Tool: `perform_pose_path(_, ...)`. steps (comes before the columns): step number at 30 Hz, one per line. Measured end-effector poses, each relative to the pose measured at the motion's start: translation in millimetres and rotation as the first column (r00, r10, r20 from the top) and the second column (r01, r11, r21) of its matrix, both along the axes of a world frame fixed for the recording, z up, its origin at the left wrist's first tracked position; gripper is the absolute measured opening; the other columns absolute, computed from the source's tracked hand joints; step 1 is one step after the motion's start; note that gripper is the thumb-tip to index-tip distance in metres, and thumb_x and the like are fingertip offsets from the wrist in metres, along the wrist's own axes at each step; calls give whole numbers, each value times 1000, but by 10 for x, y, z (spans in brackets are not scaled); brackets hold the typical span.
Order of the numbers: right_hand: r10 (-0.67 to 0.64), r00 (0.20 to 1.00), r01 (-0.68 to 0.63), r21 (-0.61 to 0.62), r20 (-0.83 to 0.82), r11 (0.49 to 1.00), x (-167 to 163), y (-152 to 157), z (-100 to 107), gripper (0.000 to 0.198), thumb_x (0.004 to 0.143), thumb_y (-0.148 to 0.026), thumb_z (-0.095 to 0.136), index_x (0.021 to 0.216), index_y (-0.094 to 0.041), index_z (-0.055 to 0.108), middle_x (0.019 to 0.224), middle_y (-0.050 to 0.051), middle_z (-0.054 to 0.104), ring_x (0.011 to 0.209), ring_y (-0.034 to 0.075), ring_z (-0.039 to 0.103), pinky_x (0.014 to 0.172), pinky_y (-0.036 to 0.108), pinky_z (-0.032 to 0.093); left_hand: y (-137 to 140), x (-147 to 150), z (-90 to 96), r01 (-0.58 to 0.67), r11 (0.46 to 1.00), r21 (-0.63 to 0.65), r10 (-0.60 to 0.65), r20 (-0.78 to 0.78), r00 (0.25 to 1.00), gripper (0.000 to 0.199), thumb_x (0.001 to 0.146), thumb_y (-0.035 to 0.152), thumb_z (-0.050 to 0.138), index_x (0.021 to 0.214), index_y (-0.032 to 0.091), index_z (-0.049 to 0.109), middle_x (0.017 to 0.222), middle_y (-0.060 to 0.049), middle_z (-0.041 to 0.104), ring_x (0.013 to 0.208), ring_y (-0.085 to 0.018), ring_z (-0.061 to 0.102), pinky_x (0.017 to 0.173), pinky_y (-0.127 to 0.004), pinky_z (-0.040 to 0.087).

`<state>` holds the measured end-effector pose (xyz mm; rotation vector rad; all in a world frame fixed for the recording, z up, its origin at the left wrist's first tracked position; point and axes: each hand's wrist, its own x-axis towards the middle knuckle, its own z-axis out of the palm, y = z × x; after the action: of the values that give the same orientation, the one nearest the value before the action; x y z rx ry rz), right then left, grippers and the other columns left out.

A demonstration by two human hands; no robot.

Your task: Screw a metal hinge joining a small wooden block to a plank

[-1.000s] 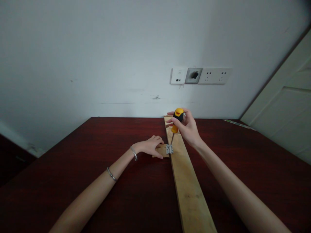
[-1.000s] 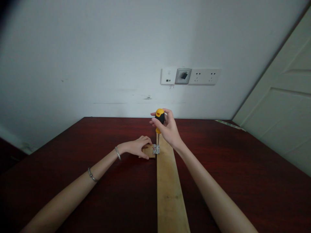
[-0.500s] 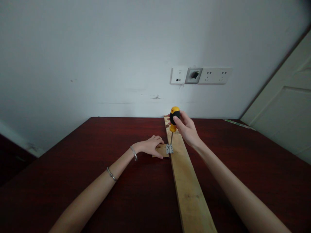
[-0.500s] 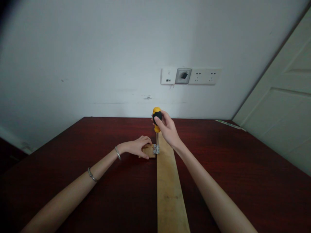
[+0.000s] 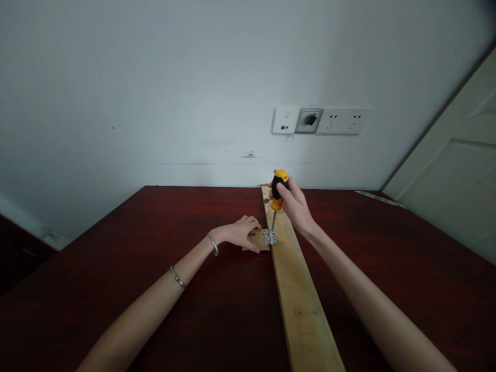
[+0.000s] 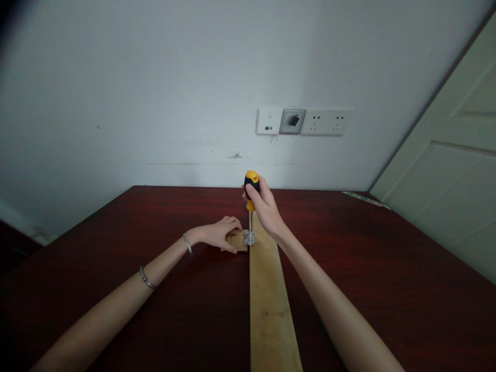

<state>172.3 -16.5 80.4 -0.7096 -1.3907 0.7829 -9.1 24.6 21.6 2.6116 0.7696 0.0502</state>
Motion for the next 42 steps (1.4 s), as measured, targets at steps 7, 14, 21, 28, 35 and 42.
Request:
perform_pose_path(7,37,994,-39,-22,-106,999,26,34,-3,29,80,-40,64,105,-27,55,94,0,58,76,13,61,70,30,53,25,-4,-38,8,1000,18,-8,6,1000,65,65,60,71,111,18,51,111,-7,47,105,-25,41,91,-34,38)
perform_pose_path(14,-12,994,9,-22,-108,1000,-7,-53,89,42,70,-32,74,100,-27,46,97,0,64,79,14,64,75,33,53,4,-7,-9,3,1000,13,-3,5,1000,66,65,61,70,112,19,51,110,-7,48,104,-25,42,89,-34,38)
perform_pose_path(21,145,969,-159,-52,-202,986,27,-45,95,24,80,-41,58,97,-23,60,86,2,60,74,15,60,72,33,51,15,-9,-19,12,1000,4,-12,12,1000,67,65,63,69,111,19,52,112,-7,47,106,-25,41,92,-35,37)
perform_pose_path(28,51,977,-63,-54,-209,997,43,-36,83,30,71,-38,72,93,-27,54,92,-1,61,79,14,61,72,31,53,13,-13,-19,11,1000,1,-11,24,1000,65,65,62,70,110,19,52,112,-7,48,105,-26,42,92,-35,38)
perform_pose_path(35,44,990,-46,-16,-138,999,34,-41,79,34,78,-36,68,104,-27,48,93,-1,63,70,11,60,69,30,51,-3,-6,-1,2,1000,-6,-2,19,1000,63,65,60,70,110,20,52,112,-6,48,106,-25,41,92,-35,37)
perform_pose_path(42,147,970,-161,-63,-195,985,70,-28,82,29,80,-42,60,102,-23,59,90,3,63,75,16,62,68,31,52,-17,1,29,2,1000,-13,-2,7,1000,65,65,58,71,113,19,51,113,-7,48,107,-25,41,93,-35,37)
